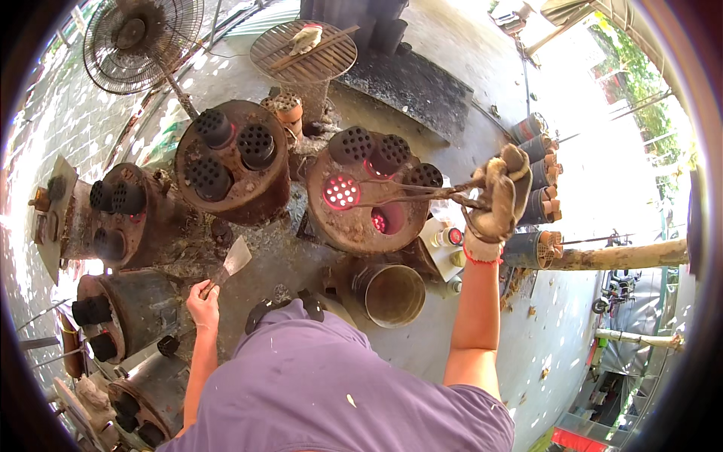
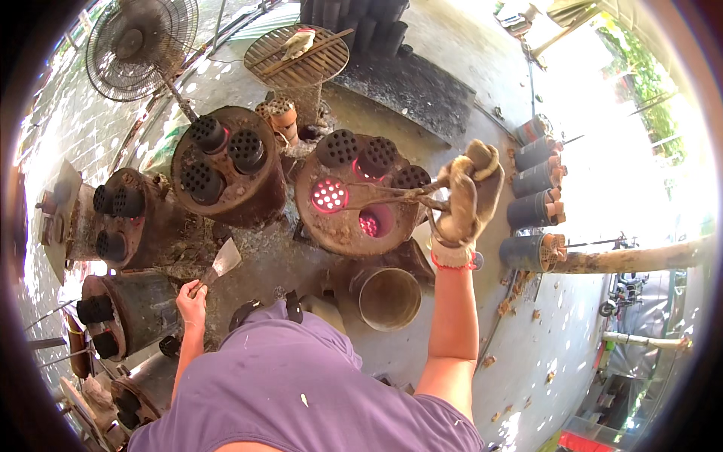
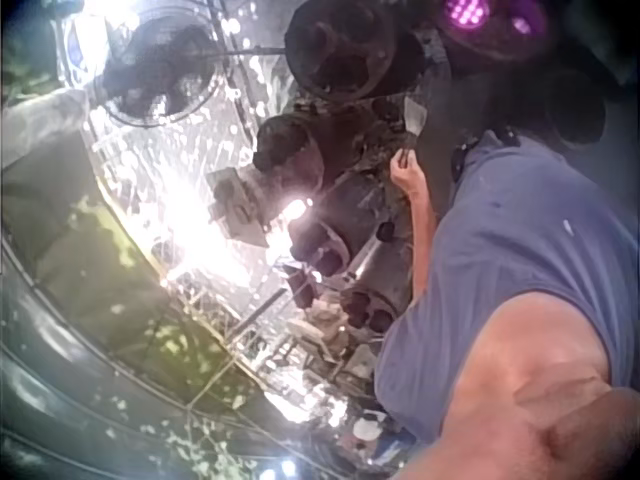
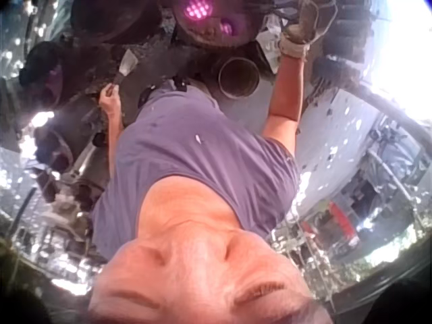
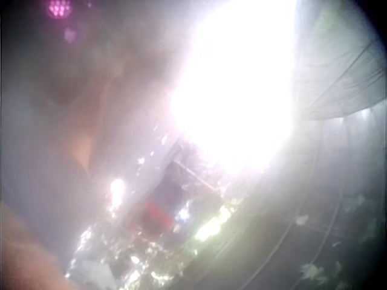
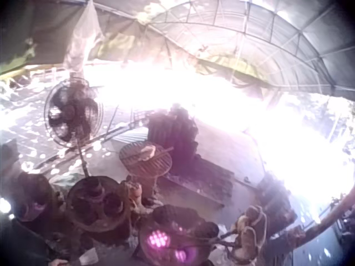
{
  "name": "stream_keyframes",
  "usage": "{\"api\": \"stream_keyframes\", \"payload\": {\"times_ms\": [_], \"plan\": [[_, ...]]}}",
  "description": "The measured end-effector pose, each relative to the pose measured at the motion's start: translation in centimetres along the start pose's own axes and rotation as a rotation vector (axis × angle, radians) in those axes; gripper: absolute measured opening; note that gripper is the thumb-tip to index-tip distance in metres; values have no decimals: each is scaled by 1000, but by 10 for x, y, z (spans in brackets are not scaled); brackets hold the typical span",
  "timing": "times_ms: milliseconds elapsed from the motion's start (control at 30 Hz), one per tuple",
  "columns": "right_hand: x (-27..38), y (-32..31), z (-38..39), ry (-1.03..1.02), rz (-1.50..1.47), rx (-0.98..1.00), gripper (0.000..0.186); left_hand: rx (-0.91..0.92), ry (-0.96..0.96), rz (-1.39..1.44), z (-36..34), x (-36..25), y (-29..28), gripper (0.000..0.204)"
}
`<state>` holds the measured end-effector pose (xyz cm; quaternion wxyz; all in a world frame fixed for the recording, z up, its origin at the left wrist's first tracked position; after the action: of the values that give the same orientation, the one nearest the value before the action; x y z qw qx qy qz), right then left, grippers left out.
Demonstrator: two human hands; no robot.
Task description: The person picks up cylindrical charcoal briquettes from a stack and places them into the openings of several charcoal stoves. They use tongs to adjust the briquettes inside the stoves and a knife to scrape the ends of the briquettes. The person also puts on a pair of gloves during the process.
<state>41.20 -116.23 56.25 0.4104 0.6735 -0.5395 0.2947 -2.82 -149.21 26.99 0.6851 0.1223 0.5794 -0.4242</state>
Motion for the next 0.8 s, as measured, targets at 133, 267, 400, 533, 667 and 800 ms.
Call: {"api": "stream_keyframes", "payload": {"times_ms": [133, 267, 400, 533, 667, 800], "plan": [[-27, 47, -18, -79, 88, 148, 12, -7, 32, -18, -3, 15, 5, 20], [-31, 50, -22, -72, 311, 104, 7, -14, -34, 34, 8, -4, 15, 20], [25, 31, -23, -209, 168, 24, 9, -27, -39, 5, 11, 12, 13, 20], [100, 6, -18, -406, 619, 41, 10, -19, -48, 32, 14, 12, 18, 19], [139, -66, -4, -299, 251, -314, 14, 43, -28, -18, 4, 5, 34, 19], [147, -96, 18, -241, 205, -373, 27, 102, -21, -22, -1, -2, 51, 20]]}}
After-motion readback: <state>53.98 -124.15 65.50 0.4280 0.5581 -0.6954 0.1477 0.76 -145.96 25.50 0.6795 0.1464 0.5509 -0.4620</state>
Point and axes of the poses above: each hand's wrist, its own z-axis away from the middle knuckle, its own y-axis out of the palm, x = y × z, the point moved 9 cm from there along -z, towards the middle knuckle, and after that the axes turned 7 degrees about x, right-handed, at the moved point
